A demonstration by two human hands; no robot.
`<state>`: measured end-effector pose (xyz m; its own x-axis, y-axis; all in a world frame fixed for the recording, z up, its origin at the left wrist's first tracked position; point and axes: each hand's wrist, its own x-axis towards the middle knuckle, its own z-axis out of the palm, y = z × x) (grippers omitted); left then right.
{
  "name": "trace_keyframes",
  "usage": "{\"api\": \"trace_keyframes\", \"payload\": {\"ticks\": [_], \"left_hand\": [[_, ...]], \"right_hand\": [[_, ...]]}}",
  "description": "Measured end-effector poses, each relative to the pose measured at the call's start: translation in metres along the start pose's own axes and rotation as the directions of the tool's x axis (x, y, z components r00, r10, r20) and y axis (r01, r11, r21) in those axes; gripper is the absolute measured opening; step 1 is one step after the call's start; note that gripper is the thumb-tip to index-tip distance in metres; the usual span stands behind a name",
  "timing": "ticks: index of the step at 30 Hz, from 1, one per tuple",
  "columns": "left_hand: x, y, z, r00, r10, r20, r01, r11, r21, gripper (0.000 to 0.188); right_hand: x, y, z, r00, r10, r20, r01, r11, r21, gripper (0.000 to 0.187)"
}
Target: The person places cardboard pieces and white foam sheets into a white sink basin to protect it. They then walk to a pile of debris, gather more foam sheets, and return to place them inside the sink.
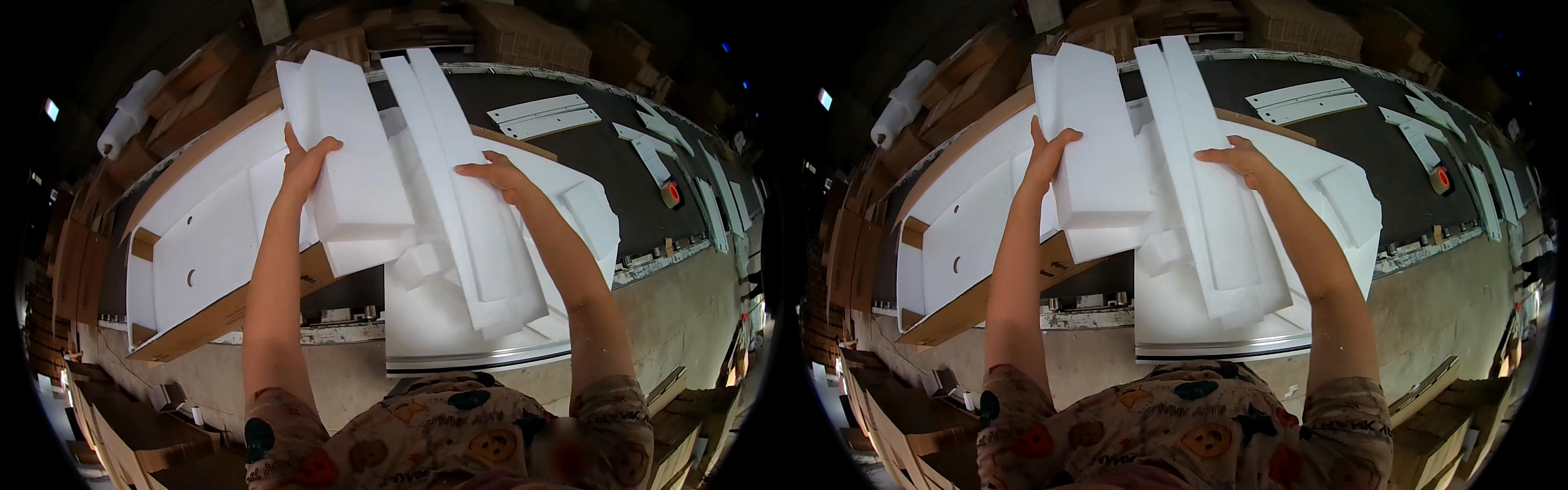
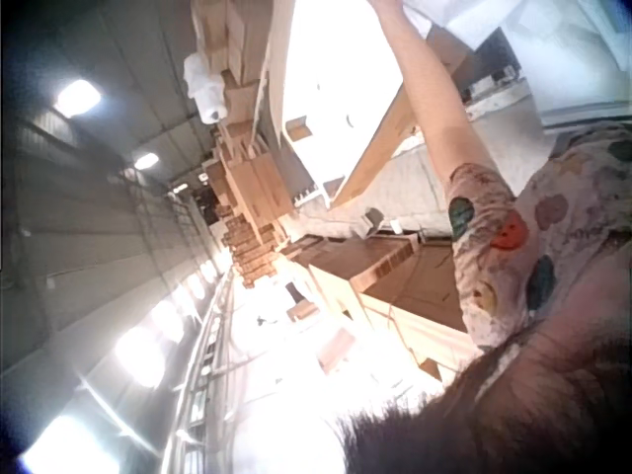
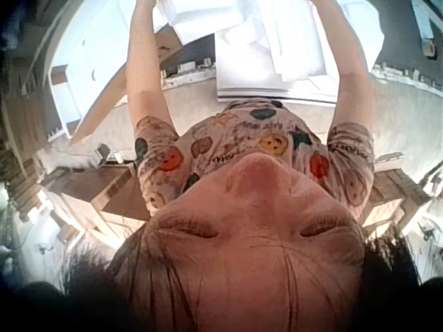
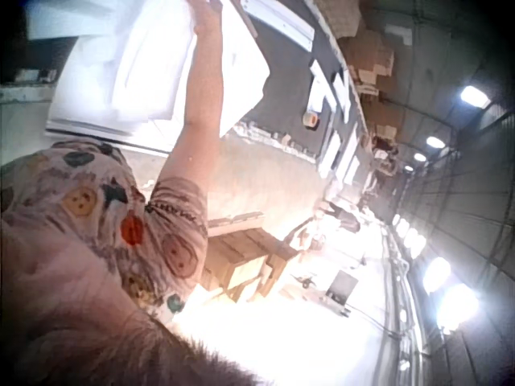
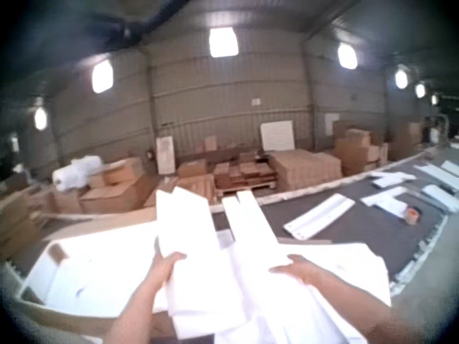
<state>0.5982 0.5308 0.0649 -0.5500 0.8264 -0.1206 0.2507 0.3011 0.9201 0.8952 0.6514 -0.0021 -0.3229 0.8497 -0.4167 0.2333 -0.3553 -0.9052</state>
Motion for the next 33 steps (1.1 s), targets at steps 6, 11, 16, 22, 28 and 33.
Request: {"api": "trace_keyframes", "payload": {"ticks": [6, 11, 16, 22, 28, 33], "left_hand": [[0.065, -0.043, -0.001, 0.968, -0.145, 0.206, 0.059, 0.926, 0.372, 0.106], [0.049, -0.048, 0.005, 1.0, 0.005, 0.009, -0.008, 0.917, 0.399, 0.105], [0.022, -0.028, -0.007, 0.982, 0.185, -0.024, -0.147, 0.846, 0.512, 0.093], [-0.045, 0.015, 0.05, 0.63, 0.768, 0.117, -0.674, 0.466, 0.574, 0.044], [-0.079, 0.013, 0.153, 0.766, 0.358, 0.534, -0.607, 0.128, 0.785, 0.065], [-0.042, -0.001, 0.161, 0.87, -0.203, 0.45, -0.413, 0.2, 0.889, 0.084]], "right_hand": [[0.036, 0.023, 0.082, 0.995, -0.008, 0.104, 0.048, 0.92, -0.39, 0.099], [0.031, 0.047, 0.061, 0.91, -0.413, -0.025, 0.302, 0.704, -0.643, 0.073], [0.02, 0.091, -0.106, 0.579, -0.769, -0.271, -0.037, 0.307, -0.951, 0.077], [-0.015, 0.124, -0.236, 0.854, -0.194, -0.482, -0.35, 0.469, -0.81, 0.095], [-0.017, 0.127, -0.239, 0.896, -0.285, -0.341, 0.059, 0.837, -0.544, 0.059], [-0.033, 0.13, -0.196, 0.992, -0.109, -0.062, 0.066, 0.874, -0.481, 0.04]]}}
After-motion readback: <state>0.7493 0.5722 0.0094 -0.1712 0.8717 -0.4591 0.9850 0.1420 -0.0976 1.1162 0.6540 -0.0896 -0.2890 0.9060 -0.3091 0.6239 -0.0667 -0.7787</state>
